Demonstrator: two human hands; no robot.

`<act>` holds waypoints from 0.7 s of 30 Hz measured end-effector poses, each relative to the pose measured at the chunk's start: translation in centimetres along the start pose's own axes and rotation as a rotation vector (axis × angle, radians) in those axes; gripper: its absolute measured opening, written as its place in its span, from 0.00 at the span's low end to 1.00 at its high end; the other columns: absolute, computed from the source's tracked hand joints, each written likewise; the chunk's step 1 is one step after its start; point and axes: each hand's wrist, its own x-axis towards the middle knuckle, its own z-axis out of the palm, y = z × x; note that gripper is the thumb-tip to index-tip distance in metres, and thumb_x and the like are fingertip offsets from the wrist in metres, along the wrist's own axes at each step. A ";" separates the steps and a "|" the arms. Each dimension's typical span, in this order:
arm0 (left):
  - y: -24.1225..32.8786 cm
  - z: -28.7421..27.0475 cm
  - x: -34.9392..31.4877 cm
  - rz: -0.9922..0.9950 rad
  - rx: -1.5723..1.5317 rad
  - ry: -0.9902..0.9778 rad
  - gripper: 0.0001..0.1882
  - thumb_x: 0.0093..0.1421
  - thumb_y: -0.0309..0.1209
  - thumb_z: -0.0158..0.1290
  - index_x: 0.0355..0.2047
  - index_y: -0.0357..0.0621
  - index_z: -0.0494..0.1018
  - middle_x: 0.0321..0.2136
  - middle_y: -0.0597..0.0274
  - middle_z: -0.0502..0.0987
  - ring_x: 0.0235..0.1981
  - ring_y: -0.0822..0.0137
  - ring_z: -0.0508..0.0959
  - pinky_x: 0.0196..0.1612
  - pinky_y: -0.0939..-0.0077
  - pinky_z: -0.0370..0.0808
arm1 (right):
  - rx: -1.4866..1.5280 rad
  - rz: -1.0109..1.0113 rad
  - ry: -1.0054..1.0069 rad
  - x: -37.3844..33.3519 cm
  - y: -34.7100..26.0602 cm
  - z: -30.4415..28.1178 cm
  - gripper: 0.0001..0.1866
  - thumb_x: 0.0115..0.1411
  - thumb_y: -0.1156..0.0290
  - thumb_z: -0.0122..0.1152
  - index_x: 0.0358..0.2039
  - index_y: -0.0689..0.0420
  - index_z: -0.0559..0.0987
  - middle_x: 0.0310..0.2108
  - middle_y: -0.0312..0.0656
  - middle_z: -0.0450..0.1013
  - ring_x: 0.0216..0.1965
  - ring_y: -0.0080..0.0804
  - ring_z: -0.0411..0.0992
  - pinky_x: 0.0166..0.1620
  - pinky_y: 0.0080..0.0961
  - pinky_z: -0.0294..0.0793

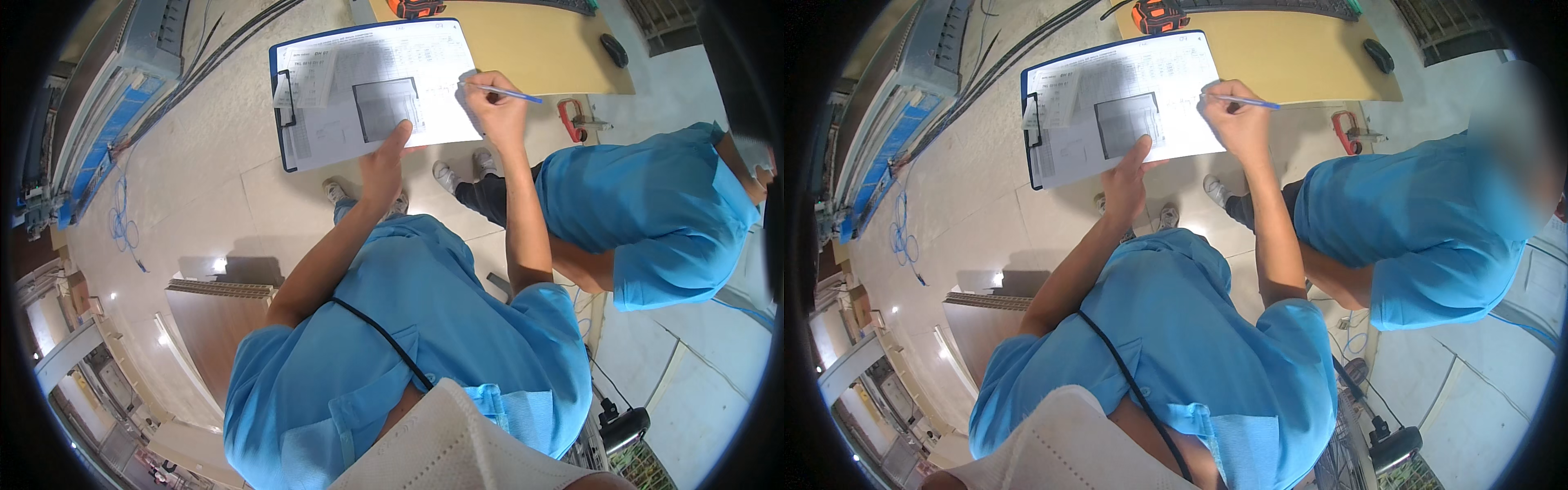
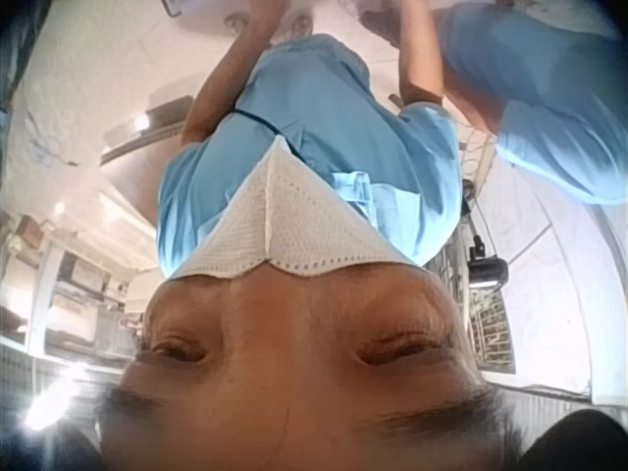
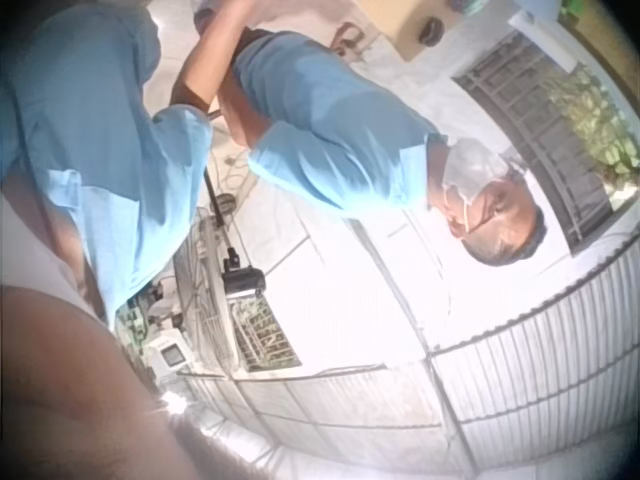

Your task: The person writes on a clipboard with a pen, then tears off a printed receipt and attaches it to a metal cabinet door. A coworker is present at a nearby desk.

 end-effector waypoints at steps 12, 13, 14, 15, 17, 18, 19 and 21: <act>2.5 1.7 -0.5 -0.056 -0.119 0.010 0.14 0.69 0.25 0.54 0.52 0.27 0.73 0.49 0.50 0.77 0.46 0.59 0.82 0.47 0.57 0.86 | 0.097 0.086 -0.003 -0.2 0.4 -0.5 0.07 0.58 0.76 0.69 0.37 0.64 0.84 0.27 0.30 0.75 0.29 0.15 0.67 0.33 0.17 0.68; 2.6 1.7 -0.4 -0.049 -0.115 0.006 0.15 0.68 0.25 0.54 0.52 0.28 0.73 0.49 0.50 0.77 0.46 0.59 0.82 0.47 0.57 0.86 | 0.081 0.086 -0.003 -0.1 0.4 -0.5 0.07 0.59 0.75 0.69 0.37 0.64 0.84 0.27 0.30 0.75 0.29 0.15 0.67 0.33 0.17 0.68; 2.6 1.7 -0.3 -0.062 -0.106 0.009 0.16 0.68 0.26 0.55 0.52 0.28 0.72 0.49 0.50 0.77 0.46 0.59 0.82 0.47 0.58 0.86 | 0.057 0.094 0.002 0.0 0.4 -0.5 0.07 0.59 0.75 0.69 0.37 0.64 0.85 0.27 0.30 0.75 0.29 0.15 0.67 0.33 0.17 0.68; 2.6 1.7 -0.2 -0.049 -0.117 0.006 0.16 0.68 0.26 0.55 0.53 0.28 0.72 0.49 0.50 0.77 0.46 0.58 0.82 0.47 0.57 0.85 | 0.074 0.085 -0.007 0.0 0.4 -0.4 0.07 0.59 0.75 0.69 0.37 0.64 0.85 0.27 0.30 0.75 0.29 0.15 0.67 0.33 0.17 0.68; 2.7 1.7 -0.2 -0.062 -0.130 0.012 0.16 0.68 0.26 0.55 0.53 0.28 0.72 0.49 0.51 0.77 0.46 0.58 0.82 0.47 0.57 0.85 | 0.095 0.067 -0.009 0.1 0.5 -0.3 0.07 0.59 0.75 0.68 0.37 0.63 0.85 0.27 0.31 0.75 0.29 0.16 0.67 0.33 0.17 0.68; 2.7 1.6 -0.2 -0.061 -0.134 0.013 0.17 0.68 0.26 0.54 0.54 0.28 0.71 0.49 0.51 0.77 0.46 0.58 0.82 0.47 0.57 0.85 | 0.085 0.081 -0.009 0.1 0.6 -0.2 0.07 0.59 0.75 0.68 0.37 0.63 0.85 0.27 0.31 0.75 0.29 0.16 0.67 0.33 0.17 0.68; 2.8 1.7 -0.2 -0.059 -0.141 0.011 0.17 0.68 0.26 0.54 0.54 0.28 0.71 0.49 0.51 0.77 0.46 0.57 0.82 0.47 0.57 0.85 | 0.080 0.081 -0.005 0.1 0.6 -0.2 0.07 0.59 0.75 0.68 0.37 0.63 0.85 0.26 0.31 0.75 0.29 0.16 0.67 0.33 0.18 0.68; 2.9 1.7 -0.3 -0.054 -0.145 0.006 0.18 0.68 0.25 0.54 0.55 0.28 0.70 0.49 0.50 0.77 0.47 0.57 0.82 0.47 0.57 0.85 | 0.073 0.077 -0.002 0.0 0.9 -0.2 0.07 0.59 0.75 0.68 0.37 0.63 0.85 0.26 0.31 0.75 0.29 0.16 0.67 0.33 0.18 0.68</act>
